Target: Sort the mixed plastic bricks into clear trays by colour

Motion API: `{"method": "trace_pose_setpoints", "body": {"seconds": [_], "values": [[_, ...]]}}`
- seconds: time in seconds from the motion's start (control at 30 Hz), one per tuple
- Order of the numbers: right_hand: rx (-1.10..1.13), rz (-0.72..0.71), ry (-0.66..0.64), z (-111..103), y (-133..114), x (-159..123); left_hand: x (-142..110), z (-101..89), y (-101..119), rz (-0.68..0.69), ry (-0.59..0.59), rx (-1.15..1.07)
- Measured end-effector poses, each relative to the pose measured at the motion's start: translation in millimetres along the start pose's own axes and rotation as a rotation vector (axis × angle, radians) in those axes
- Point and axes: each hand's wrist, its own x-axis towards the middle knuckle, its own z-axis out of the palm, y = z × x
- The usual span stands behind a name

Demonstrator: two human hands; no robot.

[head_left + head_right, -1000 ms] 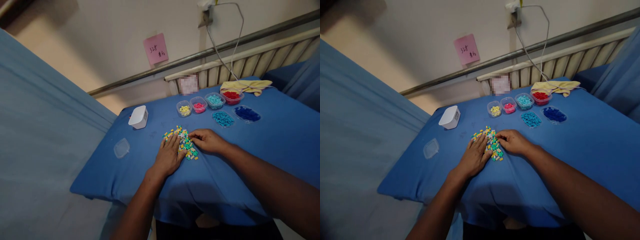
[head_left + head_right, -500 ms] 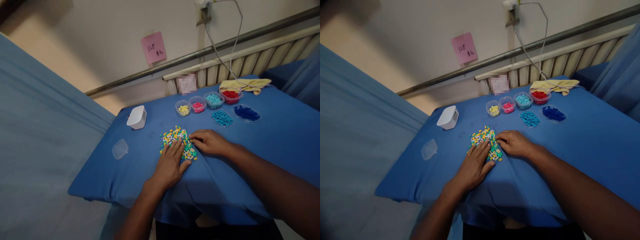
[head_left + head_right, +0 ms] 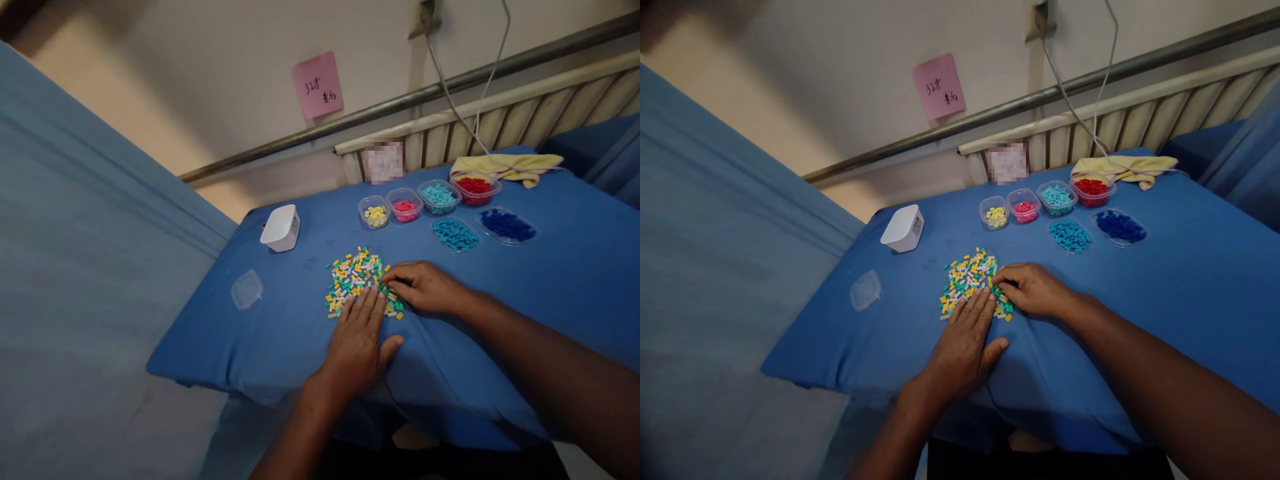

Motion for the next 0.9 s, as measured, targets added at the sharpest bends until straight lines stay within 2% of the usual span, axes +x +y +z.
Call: {"method": "trace_pose_setpoints", "body": {"seconds": [0.07, 0.13, 0.27, 0.47, 0.7, 0.8, 0.9], "values": [[0.023, 0.010, 0.025, 2, -1, 0, 0, -0.1, -1, -0.009, -0.013, -0.005], [0.006, 0.033, 0.105, 2, 3, 1, 1, -1.9, -4, -0.025, -0.013, -0.009], [-0.033, 0.087, 0.232, 2, 15, 3, 8, -7.1, -17, -0.161, 0.007, 0.017], [-0.030, 0.092, 0.189, 4, 22, 2, 12, -8.1, -33, -0.299, 0.003, 0.091], [-0.009, 0.124, 0.197, 4, 24, 2, -6, -7.8, -40, -0.383, 0.026, 0.057], [-0.002, 0.138, 0.196, 4, 26, 2, -12, -4.7, -42, -0.399, -0.006, 0.003], [0.011, 0.151, 0.194, 5, 28, 0, -19, -1.6, -45, -0.394, 0.065, -0.037]]}}
